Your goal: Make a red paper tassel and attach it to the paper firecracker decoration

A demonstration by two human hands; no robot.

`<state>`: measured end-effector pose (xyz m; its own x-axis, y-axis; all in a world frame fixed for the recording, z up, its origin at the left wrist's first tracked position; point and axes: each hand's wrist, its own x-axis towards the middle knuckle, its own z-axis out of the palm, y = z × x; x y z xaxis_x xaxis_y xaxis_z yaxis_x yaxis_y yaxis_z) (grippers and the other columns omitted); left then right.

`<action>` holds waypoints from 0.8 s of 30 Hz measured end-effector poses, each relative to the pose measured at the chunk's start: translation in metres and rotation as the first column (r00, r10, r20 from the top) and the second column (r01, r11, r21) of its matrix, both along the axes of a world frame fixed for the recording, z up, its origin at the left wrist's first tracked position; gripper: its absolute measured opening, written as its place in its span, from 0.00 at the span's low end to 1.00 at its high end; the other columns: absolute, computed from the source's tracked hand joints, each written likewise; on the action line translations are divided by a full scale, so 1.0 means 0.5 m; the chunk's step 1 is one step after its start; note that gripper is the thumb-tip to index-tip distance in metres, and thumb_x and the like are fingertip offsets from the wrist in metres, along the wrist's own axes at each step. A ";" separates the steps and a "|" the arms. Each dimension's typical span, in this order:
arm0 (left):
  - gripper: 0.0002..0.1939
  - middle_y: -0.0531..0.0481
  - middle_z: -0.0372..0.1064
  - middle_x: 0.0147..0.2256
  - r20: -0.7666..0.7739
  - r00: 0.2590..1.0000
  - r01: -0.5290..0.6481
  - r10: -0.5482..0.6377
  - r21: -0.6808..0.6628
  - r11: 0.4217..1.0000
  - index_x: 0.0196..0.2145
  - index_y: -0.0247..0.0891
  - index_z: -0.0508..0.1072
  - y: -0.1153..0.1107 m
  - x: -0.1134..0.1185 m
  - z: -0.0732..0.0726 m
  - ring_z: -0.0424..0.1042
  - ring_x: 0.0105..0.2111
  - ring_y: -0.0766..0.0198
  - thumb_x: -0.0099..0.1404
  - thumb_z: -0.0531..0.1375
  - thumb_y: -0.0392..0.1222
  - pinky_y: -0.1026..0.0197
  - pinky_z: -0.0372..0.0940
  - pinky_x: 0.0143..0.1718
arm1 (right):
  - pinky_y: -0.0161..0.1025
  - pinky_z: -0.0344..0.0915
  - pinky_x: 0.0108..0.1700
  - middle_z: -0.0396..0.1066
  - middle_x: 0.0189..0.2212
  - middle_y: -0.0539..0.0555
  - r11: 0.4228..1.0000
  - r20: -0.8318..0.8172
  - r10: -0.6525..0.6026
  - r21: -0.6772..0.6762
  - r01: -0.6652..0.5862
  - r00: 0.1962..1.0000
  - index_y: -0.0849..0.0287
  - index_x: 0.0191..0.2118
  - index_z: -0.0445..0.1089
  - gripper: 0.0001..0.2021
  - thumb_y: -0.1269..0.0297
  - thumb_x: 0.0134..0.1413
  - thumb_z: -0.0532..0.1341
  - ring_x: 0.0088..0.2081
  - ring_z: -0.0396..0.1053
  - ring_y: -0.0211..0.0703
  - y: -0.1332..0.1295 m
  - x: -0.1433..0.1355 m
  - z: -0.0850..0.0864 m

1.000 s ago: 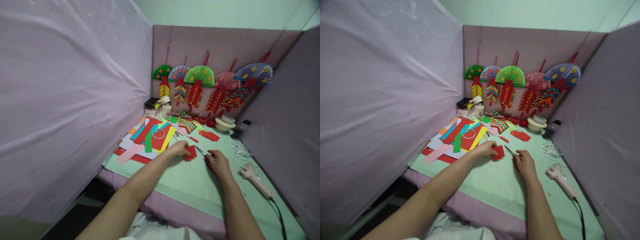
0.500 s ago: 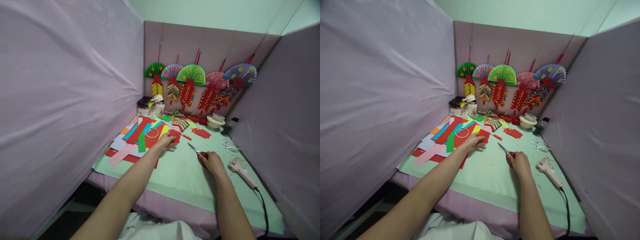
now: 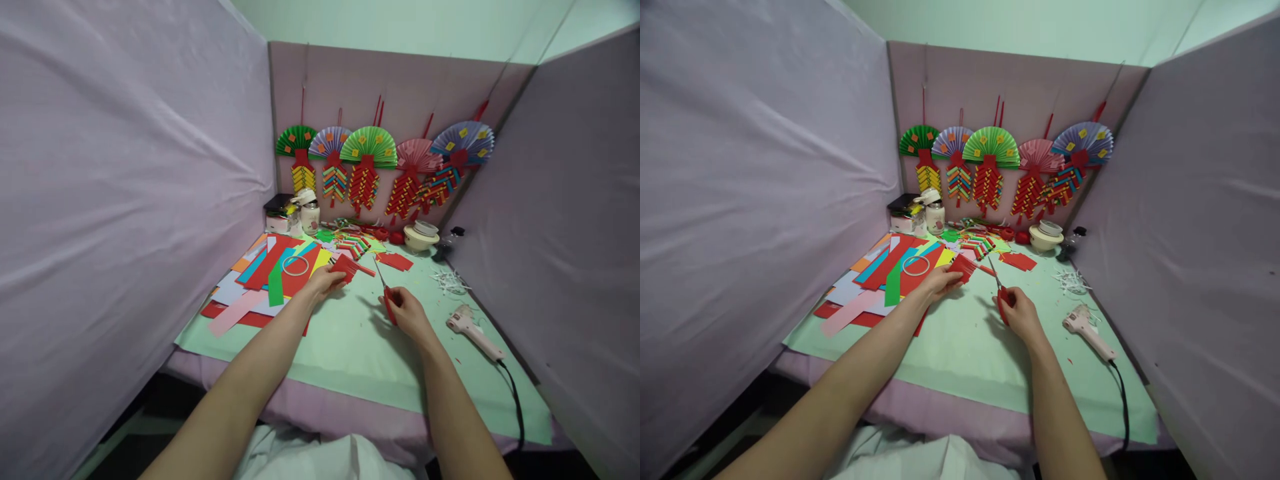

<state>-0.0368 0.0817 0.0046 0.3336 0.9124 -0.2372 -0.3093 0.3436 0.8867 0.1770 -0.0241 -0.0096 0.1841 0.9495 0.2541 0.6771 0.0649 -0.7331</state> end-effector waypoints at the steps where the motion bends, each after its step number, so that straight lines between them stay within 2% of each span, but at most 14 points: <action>1: 0.14 0.47 0.72 0.32 -0.008 1.000 -0.010 0.011 0.010 1.000 0.35 0.33 0.70 0.001 0.001 -0.001 0.72 0.28 0.67 0.49 0.67 0.32 0.69 0.69 0.27 | 0.36 0.60 0.28 0.69 0.26 0.51 1.000 -0.033 0.021 -0.019 -0.021 0.999 0.59 0.36 0.66 0.20 0.45 0.49 0.57 0.26 0.64 0.40 -0.001 -0.006 0.002; 5: 0.13 0.50 0.70 0.29 -0.023 0.998 -0.063 0.065 0.051 0.997 0.34 0.34 0.68 0.004 0.002 0.001 0.68 0.23 0.72 0.50 0.66 0.34 0.72 0.65 0.22 | 0.35 0.59 0.28 0.67 0.25 0.48 0.995 -0.010 0.060 -0.083 -0.060 0.998 0.58 0.34 0.63 0.20 0.45 0.45 0.60 0.26 0.62 0.39 -0.012 -0.019 0.010; 9: 0.16 0.52 0.69 0.29 -0.020 0.994 -0.102 0.105 0.110 0.989 0.37 0.36 0.67 -0.001 0.002 0.010 0.68 0.23 0.72 0.51 0.66 0.35 0.70 0.64 0.24 | 0.34 0.56 0.27 0.67 0.25 0.48 0.986 0.078 0.099 -0.139 -0.087 0.992 0.57 0.31 0.62 0.18 0.47 0.42 0.61 0.26 0.61 0.38 -0.022 -0.022 0.018; 15: 0.21 0.54 0.67 0.28 -0.045 0.990 -0.123 0.136 0.223 0.967 0.40 0.37 0.65 -0.012 0.006 0.021 0.68 0.24 0.72 0.49 0.67 0.37 0.68 0.63 0.27 | 0.34 0.55 0.26 0.68 0.25 0.48 0.970 0.093 0.147 -0.208 -0.125 0.985 0.57 0.29 0.63 0.17 0.48 0.42 0.61 0.25 0.61 0.38 -0.024 -0.023 0.025; 18: 0.26 0.55 0.67 0.28 -0.064 0.987 -0.123 0.146 0.277 0.953 0.43 0.38 0.63 -0.011 0.012 0.013 0.68 0.26 0.70 0.47 0.67 0.38 0.67 0.63 0.28 | 0.34 0.55 0.25 0.68 0.25 0.48 0.966 0.085 0.147 -0.226 -0.125 0.985 0.57 0.30 0.62 0.17 0.48 0.43 0.61 0.25 0.60 0.38 -0.025 -0.024 0.027; 24: 0.25 0.53 0.69 0.29 -0.088 0.991 -0.059 0.104 0.413 0.909 0.41 0.38 0.63 -0.010 0.025 -0.009 0.69 0.27 0.68 0.47 0.67 0.41 0.67 0.61 0.28 | 0.34 0.55 0.27 0.68 0.26 0.48 0.969 0.083 0.139 -0.217 -0.118 0.987 0.57 0.30 0.62 0.15 0.51 0.44 0.60 0.26 0.60 0.38 -0.025 -0.030 0.030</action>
